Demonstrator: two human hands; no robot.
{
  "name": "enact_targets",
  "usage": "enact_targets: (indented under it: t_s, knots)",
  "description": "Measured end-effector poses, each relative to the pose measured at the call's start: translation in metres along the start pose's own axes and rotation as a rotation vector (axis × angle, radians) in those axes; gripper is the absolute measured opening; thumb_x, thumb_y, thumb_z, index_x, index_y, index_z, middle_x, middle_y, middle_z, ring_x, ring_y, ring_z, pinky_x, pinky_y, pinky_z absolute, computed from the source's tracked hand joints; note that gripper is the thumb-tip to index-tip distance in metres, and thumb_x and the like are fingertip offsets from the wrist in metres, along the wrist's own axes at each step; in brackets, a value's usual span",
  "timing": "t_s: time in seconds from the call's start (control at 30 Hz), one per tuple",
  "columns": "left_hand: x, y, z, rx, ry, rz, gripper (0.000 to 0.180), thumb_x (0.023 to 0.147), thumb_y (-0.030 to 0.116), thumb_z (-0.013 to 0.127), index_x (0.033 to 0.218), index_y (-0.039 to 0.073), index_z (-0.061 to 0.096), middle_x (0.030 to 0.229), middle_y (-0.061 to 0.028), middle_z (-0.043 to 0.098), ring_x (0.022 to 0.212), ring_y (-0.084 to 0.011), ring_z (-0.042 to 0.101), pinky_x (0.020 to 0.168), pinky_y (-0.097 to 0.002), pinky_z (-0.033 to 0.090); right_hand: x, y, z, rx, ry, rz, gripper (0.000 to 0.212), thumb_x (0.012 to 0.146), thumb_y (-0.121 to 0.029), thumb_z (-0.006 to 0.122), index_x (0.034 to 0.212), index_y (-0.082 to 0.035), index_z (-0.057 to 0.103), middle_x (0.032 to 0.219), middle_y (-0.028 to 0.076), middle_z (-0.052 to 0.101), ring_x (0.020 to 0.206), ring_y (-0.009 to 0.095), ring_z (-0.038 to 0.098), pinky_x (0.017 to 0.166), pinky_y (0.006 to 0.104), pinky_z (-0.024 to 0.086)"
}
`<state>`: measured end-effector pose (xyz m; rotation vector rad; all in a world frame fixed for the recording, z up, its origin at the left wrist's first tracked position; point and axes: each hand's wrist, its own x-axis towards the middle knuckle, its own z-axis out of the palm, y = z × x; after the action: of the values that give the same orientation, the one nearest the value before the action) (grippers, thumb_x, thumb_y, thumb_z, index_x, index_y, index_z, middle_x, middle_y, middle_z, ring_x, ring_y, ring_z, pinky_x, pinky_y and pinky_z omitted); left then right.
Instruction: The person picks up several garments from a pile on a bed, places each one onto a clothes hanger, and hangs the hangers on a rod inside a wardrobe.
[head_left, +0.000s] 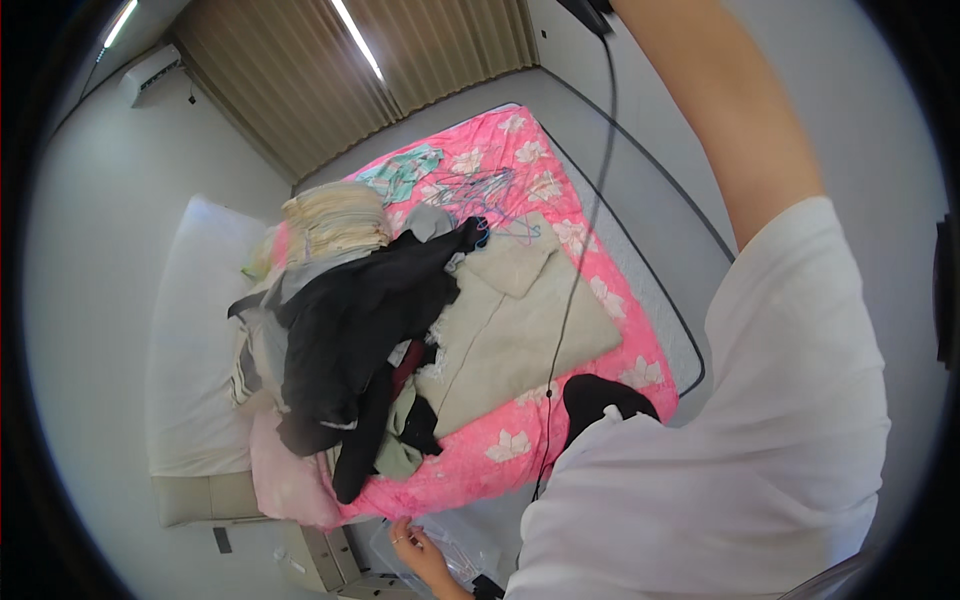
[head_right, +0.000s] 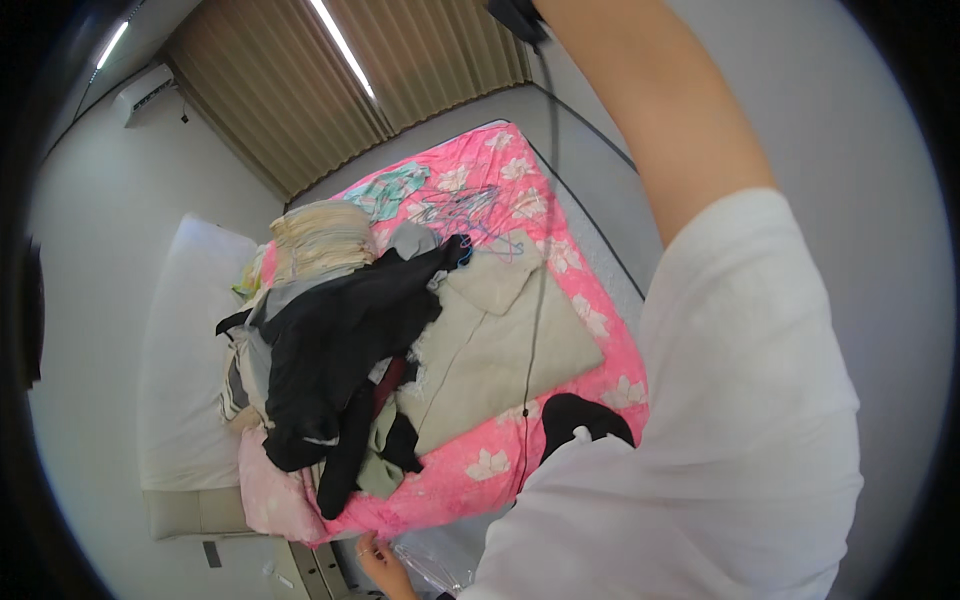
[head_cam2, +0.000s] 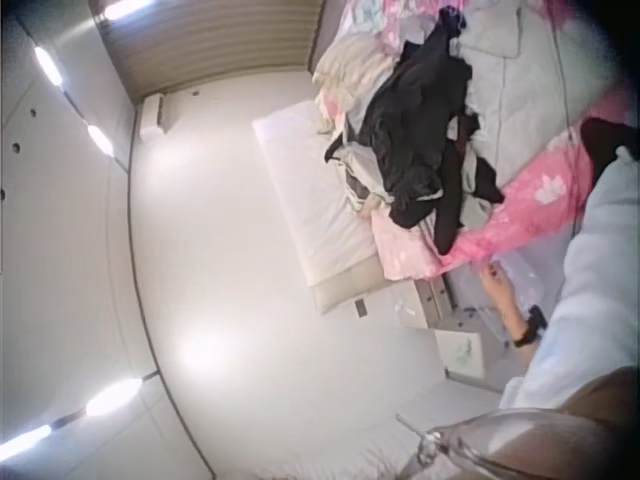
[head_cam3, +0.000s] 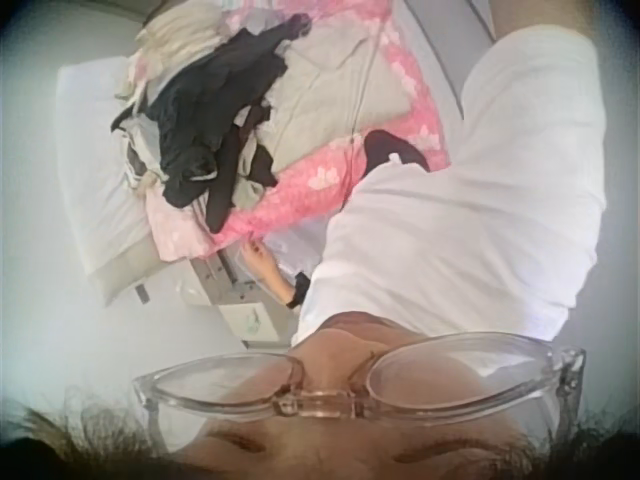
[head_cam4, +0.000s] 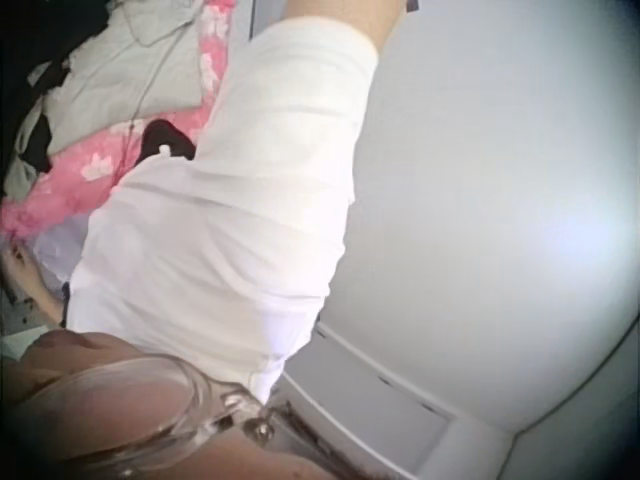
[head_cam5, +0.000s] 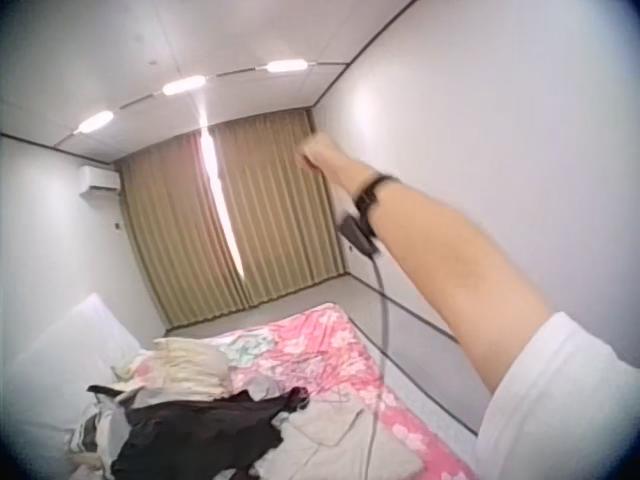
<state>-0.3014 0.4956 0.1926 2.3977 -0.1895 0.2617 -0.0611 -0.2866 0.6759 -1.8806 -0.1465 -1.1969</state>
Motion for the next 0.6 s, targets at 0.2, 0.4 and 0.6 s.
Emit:
enact_targets:
  t_s: [0.2,0.4,0.6]
  knots:
    - [0.094,0.049,0.069,0.193,-0.174,-0.017,0.025,0.093,0.011,0.054,0.115,0.001,0.057,0.112,-0.0168,0.057,0.087,-0.0290,0.060,0.074,-0.0343,0.049,-0.143,0.331,-0.077,-0.636,-0.139,0.235,0.023,0.082,-0.025,0.056,0.066,-0.009,0.062,0.057,0.002,0.057,0.055,0.013,0.053,0.051,0.0314,0.041]
    - [0.182,0.081,0.163,0.275,-0.303,0.065,0.025,0.091,0.008,0.055,0.115,0.000,0.058,0.109,-0.0163,0.059,0.090,-0.0266,0.060,0.074,-0.0325,0.049,-0.389,0.613,-0.019,-0.767,-0.050,0.740,0.024,0.080,-0.022,0.059,0.091,-0.003,0.068,0.085,0.016,0.069,0.081,0.030,0.067,0.071,0.0401,0.050]
    - [0.187,0.015,0.169,0.269,-0.372,-0.301,0.027,0.093,0.010,0.054,0.117,-0.001,0.057,0.110,-0.0127,0.060,0.088,-0.0208,0.060,0.074,-0.0315,0.049,-0.575,0.700,0.068,-0.578,-0.285,1.071,0.046,0.073,-0.013,0.060,0.118,0.001,0.059,0.113,0.024,0.062,0.107,0.038,0.059,0.092,0.0420,0.047]
